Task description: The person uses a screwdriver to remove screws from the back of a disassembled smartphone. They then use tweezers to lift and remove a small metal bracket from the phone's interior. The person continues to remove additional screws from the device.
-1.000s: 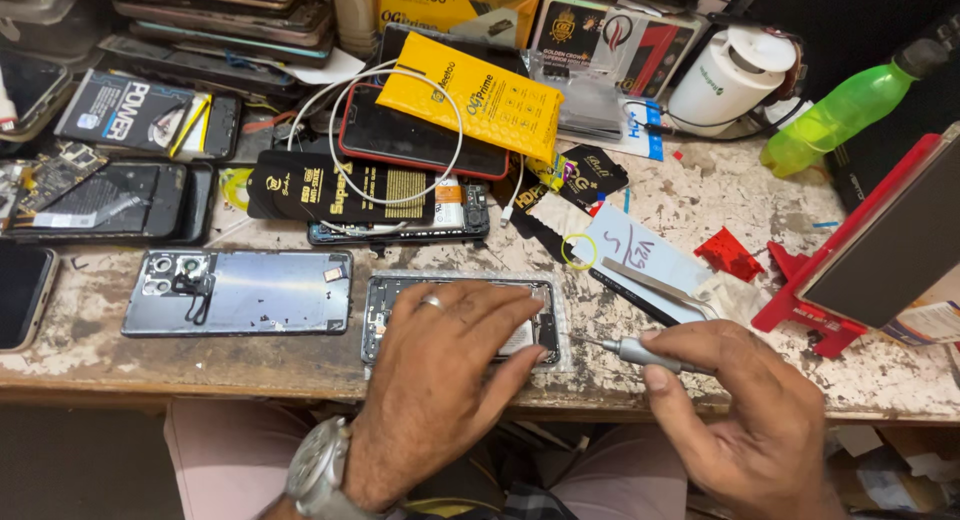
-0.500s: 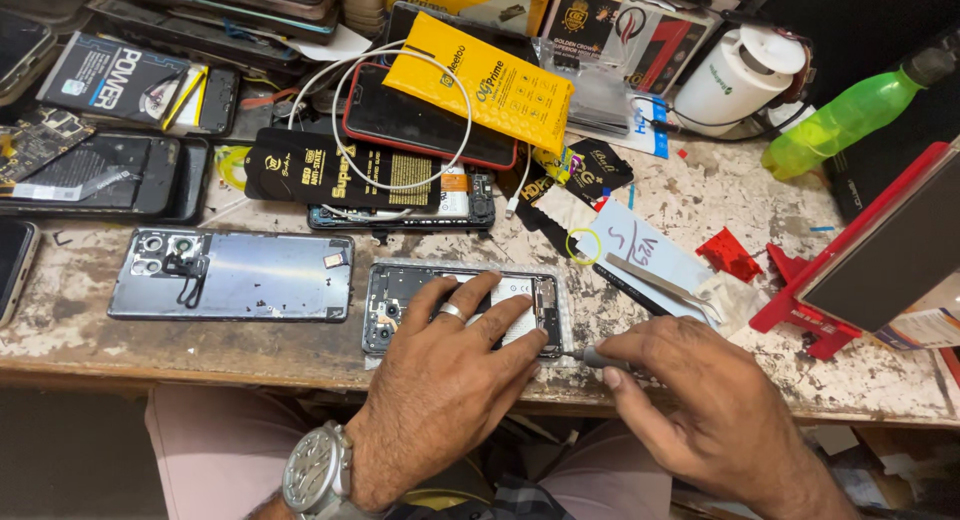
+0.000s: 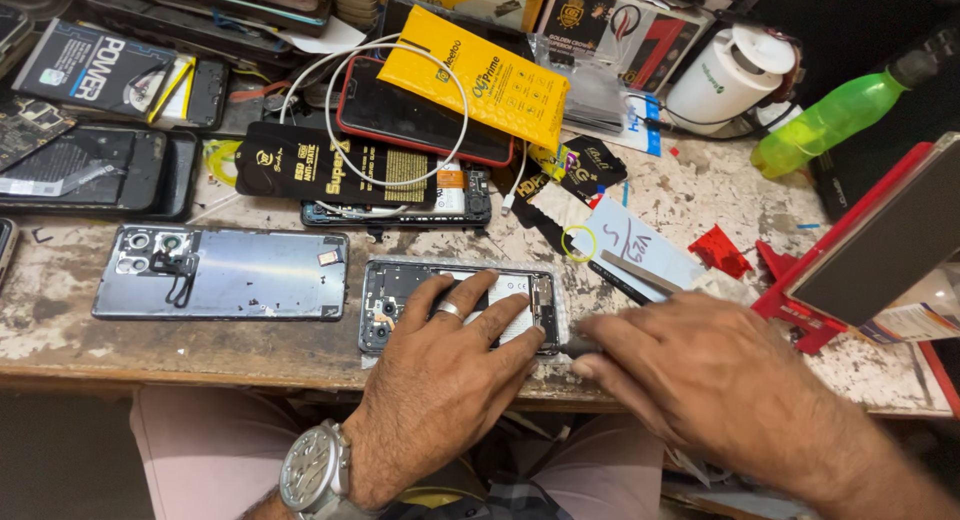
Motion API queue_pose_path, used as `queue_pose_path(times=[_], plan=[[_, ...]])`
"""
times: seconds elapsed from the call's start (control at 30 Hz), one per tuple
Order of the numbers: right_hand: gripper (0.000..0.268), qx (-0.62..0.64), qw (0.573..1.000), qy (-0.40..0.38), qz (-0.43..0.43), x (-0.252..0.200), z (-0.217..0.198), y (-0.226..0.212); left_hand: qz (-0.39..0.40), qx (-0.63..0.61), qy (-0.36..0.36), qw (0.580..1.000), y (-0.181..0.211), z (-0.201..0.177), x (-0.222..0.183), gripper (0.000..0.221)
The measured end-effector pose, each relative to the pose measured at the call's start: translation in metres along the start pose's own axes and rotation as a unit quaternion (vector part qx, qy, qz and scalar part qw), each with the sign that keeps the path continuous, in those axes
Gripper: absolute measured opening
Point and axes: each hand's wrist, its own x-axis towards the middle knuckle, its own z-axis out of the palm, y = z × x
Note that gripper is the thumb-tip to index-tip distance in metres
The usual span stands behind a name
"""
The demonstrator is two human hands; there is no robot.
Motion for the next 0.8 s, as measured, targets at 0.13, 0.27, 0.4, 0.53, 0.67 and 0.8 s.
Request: queue_pose_path(times=[0.13, 0.27, 0.4, 0.53, 0.67, 0.8], plan=[[0.031, -0.067, 0.977, -0.188, 0.078, 0.017, -0.022, -0.002, -0.002, 0.003, -0.002, 1.0, -0.001, -0.001, 0.0, 0.025], [0.032, -0.113, 0.981, -0.15, 0.052, 0.035, -0.033, -0.013, -0.002, 0.0, 0.0, 1.0, -0.002, -0.001, -0.001, 0.026], [0.029, -0.113, 0.967, -0.21, 0.089, 0.044, -0.039, -0.028, -0.005, -0.007, -0.006, 1.0, -0.002, 0.001, -0.002, 0.026], [0.029, -0.12, 0.975, -0.178, 0.055, 0.044, -0.042, -0.026, -0.001, -0.004, -0.002, 1.0, -0.004, 0.001, 0.0, 0.024], [0.029, -0.132, 0.973, -0.178, 0.065, 0.034, -0.032, -0.017, -0.003, -0.008, -0.002, 1.0, -0.004, 0.001, -0.001, 0.025], [0.031, -0.135, 0.973, -0.182, 0.05, 0.027, -0.025, -0.014, -0.004, -0.013, 0.002, 1.0, -0.003, 0.001, -0.003, 0.025]])
